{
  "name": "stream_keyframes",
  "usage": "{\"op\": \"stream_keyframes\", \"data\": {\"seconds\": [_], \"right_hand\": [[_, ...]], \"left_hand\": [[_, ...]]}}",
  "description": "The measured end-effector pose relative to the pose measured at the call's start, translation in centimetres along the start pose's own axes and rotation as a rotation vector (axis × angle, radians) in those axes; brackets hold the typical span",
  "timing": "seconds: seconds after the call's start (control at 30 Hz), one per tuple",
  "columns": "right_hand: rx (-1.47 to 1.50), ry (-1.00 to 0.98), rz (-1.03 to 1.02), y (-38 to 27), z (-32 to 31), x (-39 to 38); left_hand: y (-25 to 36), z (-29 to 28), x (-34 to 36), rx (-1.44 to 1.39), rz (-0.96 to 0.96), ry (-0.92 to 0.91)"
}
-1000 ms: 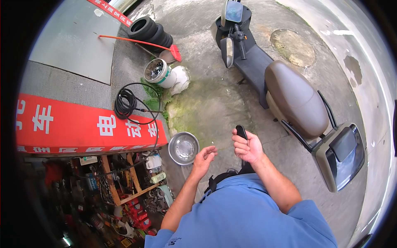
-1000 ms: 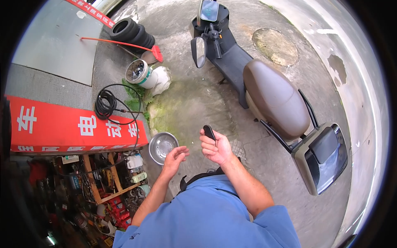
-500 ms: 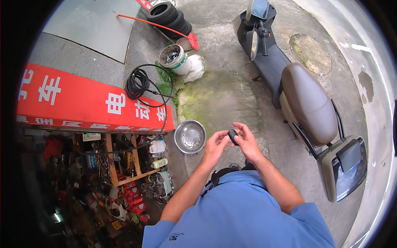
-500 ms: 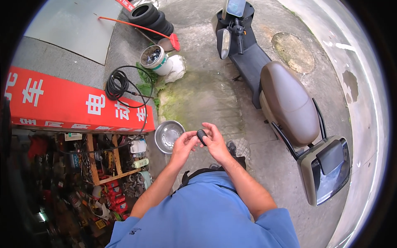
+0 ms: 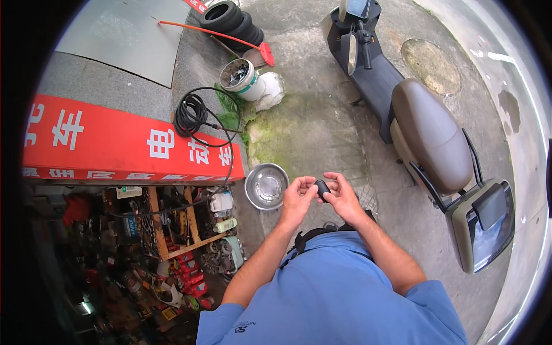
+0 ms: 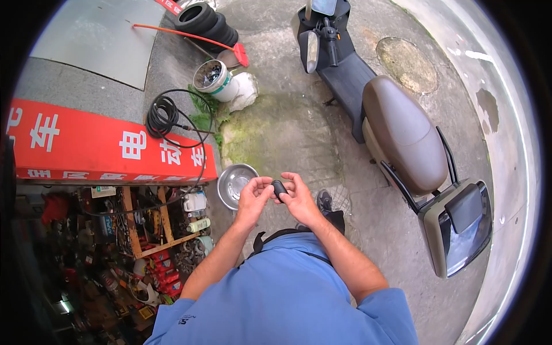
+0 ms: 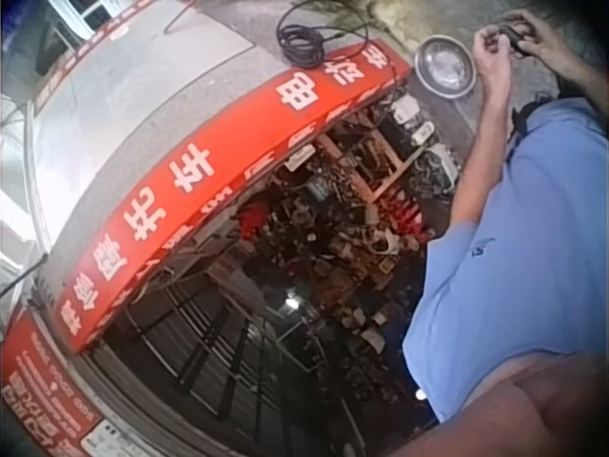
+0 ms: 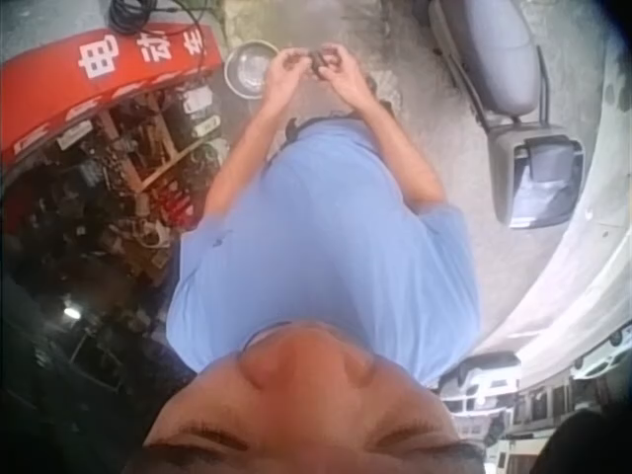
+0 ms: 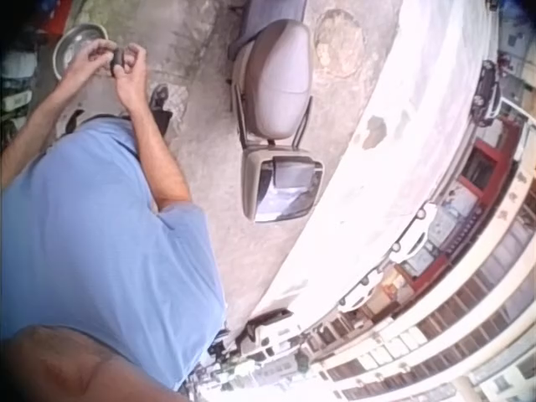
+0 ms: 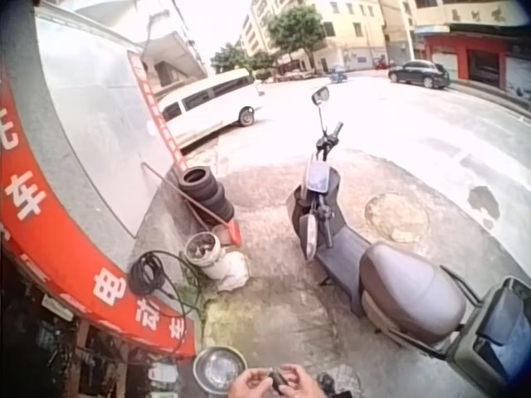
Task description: Repairing the electrical wiring and handlebar components of an electric scooter.
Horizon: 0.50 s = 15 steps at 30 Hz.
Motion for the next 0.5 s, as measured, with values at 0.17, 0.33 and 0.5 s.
{"op": "stream_keyframes", "data": {"seconds": [0.17, 0.33, 0.5], "right_hand": [[-0.033, -0.019, -0.02, 0.1, 0.4, -0.1], [-0.058, -0.075, 0.151, 2.4, 1.1, -0.5], [-0.053, -0.1, 0.145, 2.6, 1.8, -1.0]], "left_hand": [[0.5, -0.1, -0.4, 0.14, 0.037, 0.006], [0.9, -0.8, -1.0, 0.178, 0.076, 0.084], [0.0, -0.9, -0.8, 0.125, 0.022, 0.066]]}}
Point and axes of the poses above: each hand's wrist, its own x-axis towards the middle knuckle, its own z-axis out of the palm, y = z × x, the point moved 10 cm from there along x, towards the middle knuckle, and after that the axes turned 10 degrees about -z, right-handed, at the moved point
